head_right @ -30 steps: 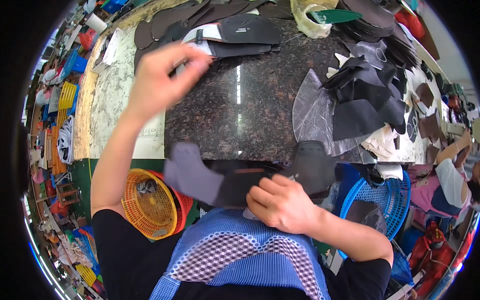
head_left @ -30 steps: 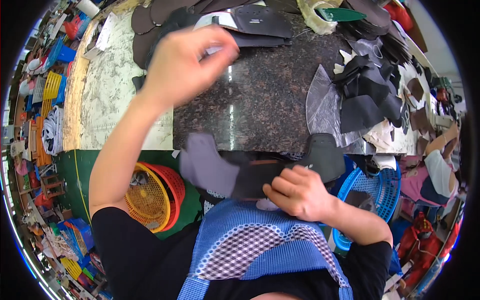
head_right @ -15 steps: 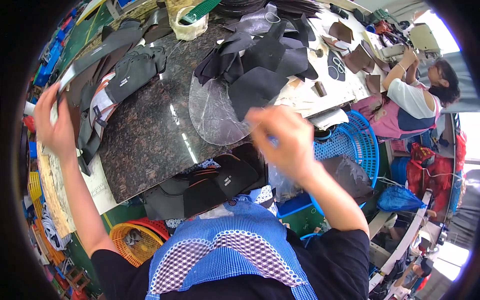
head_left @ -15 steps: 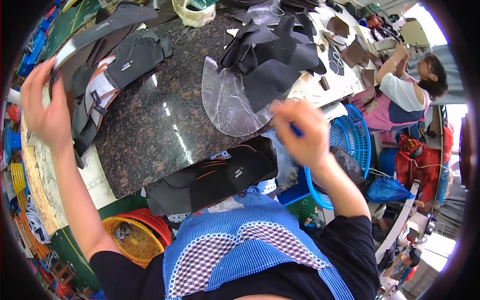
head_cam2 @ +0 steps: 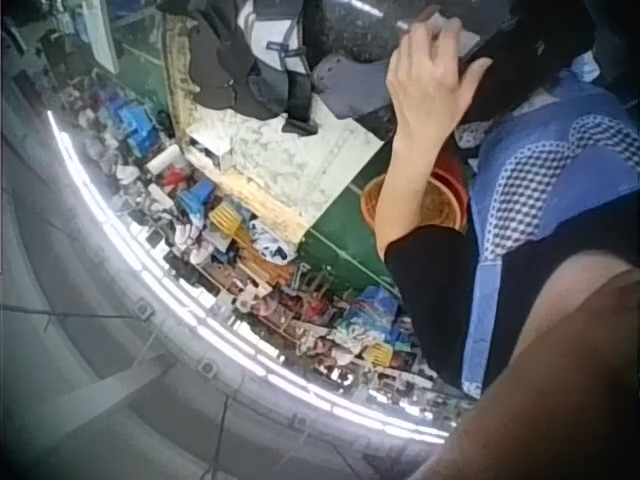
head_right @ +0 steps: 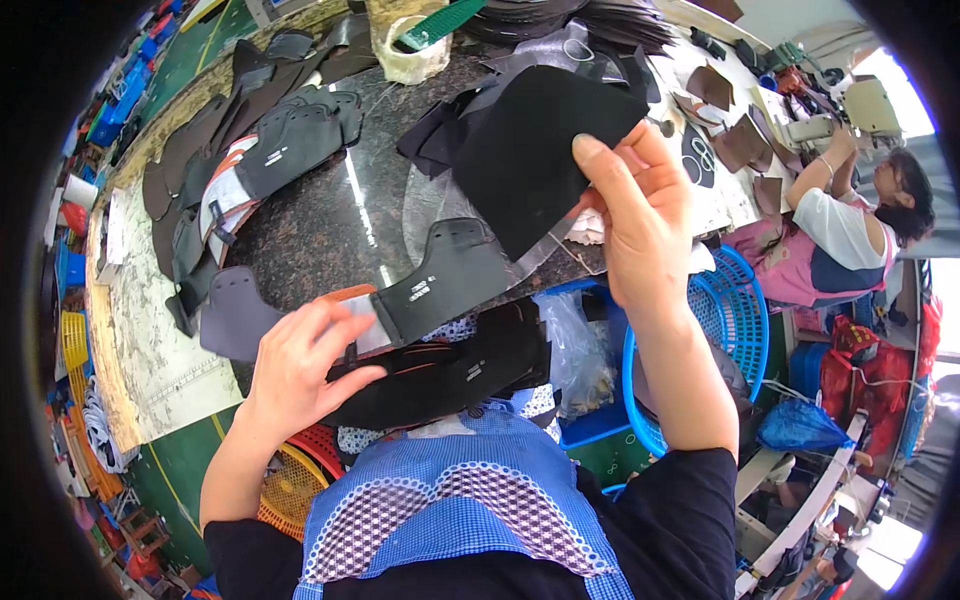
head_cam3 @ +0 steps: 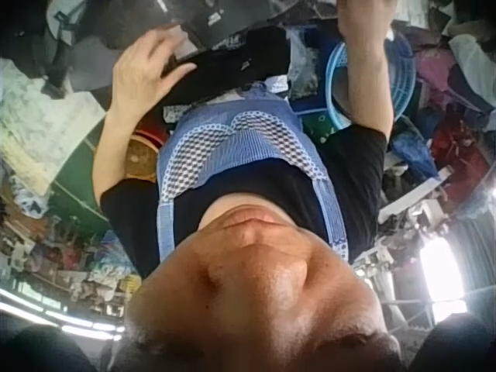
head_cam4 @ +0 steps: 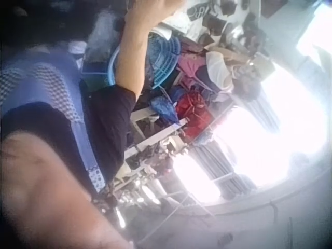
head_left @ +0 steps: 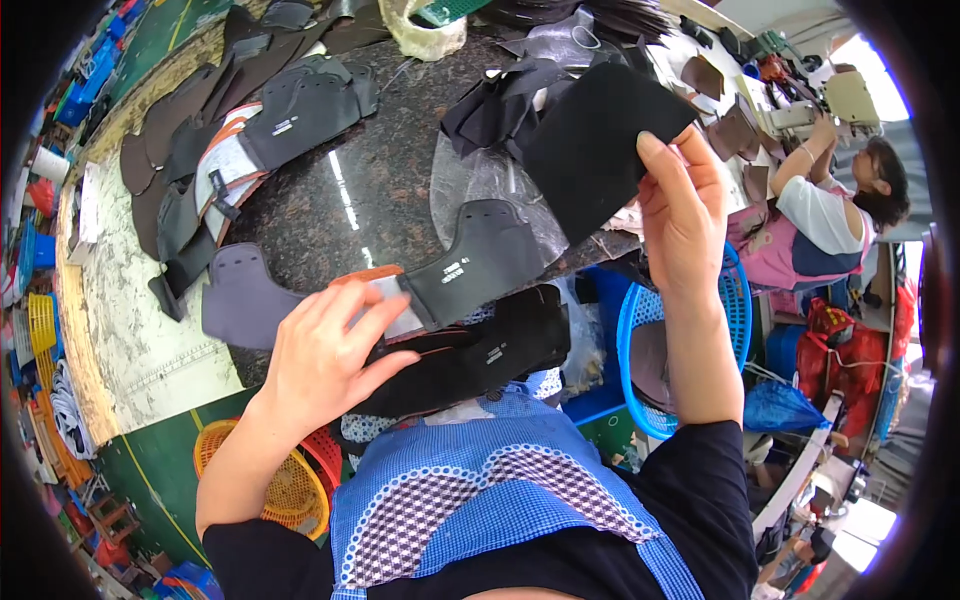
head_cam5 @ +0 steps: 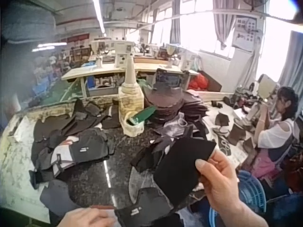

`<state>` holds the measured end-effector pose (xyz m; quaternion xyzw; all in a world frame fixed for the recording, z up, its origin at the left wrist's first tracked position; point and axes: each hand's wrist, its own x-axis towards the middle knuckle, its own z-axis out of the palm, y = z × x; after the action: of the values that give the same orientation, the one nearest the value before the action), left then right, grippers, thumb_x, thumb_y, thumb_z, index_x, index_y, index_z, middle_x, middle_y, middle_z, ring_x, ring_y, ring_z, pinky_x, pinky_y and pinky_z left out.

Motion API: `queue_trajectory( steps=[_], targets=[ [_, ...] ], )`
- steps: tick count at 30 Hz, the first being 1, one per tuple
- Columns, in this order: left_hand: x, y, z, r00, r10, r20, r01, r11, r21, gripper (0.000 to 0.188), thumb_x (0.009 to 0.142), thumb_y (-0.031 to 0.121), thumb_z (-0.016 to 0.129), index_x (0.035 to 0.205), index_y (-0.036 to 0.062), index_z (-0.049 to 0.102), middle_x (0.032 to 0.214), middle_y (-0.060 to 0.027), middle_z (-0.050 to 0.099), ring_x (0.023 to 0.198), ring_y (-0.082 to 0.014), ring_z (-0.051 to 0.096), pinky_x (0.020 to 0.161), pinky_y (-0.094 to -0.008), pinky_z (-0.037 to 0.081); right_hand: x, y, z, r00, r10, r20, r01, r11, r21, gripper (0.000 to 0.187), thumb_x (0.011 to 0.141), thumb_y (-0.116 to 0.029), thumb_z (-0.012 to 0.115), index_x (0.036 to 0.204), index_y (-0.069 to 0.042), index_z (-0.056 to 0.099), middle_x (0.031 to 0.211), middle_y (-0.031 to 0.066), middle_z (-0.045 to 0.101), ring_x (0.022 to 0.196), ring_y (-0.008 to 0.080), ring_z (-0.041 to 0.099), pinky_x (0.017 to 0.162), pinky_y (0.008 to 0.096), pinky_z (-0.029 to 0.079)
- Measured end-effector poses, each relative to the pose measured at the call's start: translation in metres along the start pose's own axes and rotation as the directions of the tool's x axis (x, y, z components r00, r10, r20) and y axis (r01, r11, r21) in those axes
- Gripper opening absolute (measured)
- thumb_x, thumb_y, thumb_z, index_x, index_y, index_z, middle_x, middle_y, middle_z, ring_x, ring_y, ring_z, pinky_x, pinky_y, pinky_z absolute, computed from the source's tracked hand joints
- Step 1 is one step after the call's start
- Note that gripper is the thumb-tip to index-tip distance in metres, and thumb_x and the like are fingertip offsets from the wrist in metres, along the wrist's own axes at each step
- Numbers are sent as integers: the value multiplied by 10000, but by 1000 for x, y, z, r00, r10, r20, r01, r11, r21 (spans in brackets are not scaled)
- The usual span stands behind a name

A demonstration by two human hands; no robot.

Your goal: The person assembles shoe components by attaching patches onto shoe upper pieces one by one, pressing them together by hand, and sorting the assembled pieces on the workbench.

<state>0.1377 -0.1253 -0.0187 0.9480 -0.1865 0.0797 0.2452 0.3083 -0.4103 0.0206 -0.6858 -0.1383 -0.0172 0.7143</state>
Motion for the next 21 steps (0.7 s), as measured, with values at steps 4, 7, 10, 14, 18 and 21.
queue_trajectory(
  steps=[4, 7, 10, 14, 18, 21],
  targets=[
    [32, 17, -2, 763, 339, -551, -241, 939, 245, 611, 661, 102, 919, 1226, 100, 687, 1266, -166, 648, 1100, -386, 689, 923, -427, 602, -28, 3, 32, 898, 357, 257, -434, 812, 391, 164, 1024, -98, 643, 1171, -29, 670, 866, -14, 678, 671, 51, 648, 624, 232, 583],
    [37, 23, -17, 859, 243, -450, -239, 969, 65, 441, 718, 6, 796, 1153, 57, 738, 1235, -196, 708, 1096, -380, 713, 924, -441, 610, -51, 0, 62, 773, 485, 410, -624, 700, 347, 262, 1031, -125, 643, 1265, -7, 629, 992, 35, 699, 768, 81, 683, 646, 262, 606],
    [22, 28, -43, 876, -480, -39, 266, 551, -791, 192, 954, 14, 692, 1144, -13, 687, 1163, -160, 748, 969, -196, 750, 731, -300, 644, -49, -1, 60, 897, 239, 371, -304, 945, 125, 521, 1013, -136, 649, 1478, 2, 458, 1407, 171, 574, 1011, 152, 692, 681, 239, 585],
    [2, -4, -26, 804, -563, 190, 286, 87, -954, 261, 1016, 105, 680, 1236, -19, 616, 1118, -128, 735, 944, -165, 740, 781, -301, 656, -54, 1, 76, 796, 127, 592, -126, 991, -44, 792, 918, -42, 724, 1595, -50, 314, 1563, 200, 412, 917, 140, 702, 649, 207, 542],
    [-14, -12, -23, 816, -544, 196, 243, 15, -970, 281, 997, 84, 703, 1246, -19, 623, 1137, -135, 735, 1044, -189, 726, 910, -335, 634, -44, 6, 91, 694, 417, 587, -471, 880, -69, 639, 913, 0, 744, 1484, -22, 458, 1399, 168, 591, 865, 110, 711, 621, 174, 522],
    [-12, -17, -38, 871, -458, 179, 286, 176, -942, 205, 993, 50, 694, 1186, -14, 671, 1180, -153, 736, 1110, -210, 714, 949, -345, 619, -53, 13, 91, 746, 348, 568, -410, 912, -22, 338, 940, 10, 723, 1259, 3, 610, 1199, 116, 688, 882, 112, 724, 633, 197, 543]
  ],
)
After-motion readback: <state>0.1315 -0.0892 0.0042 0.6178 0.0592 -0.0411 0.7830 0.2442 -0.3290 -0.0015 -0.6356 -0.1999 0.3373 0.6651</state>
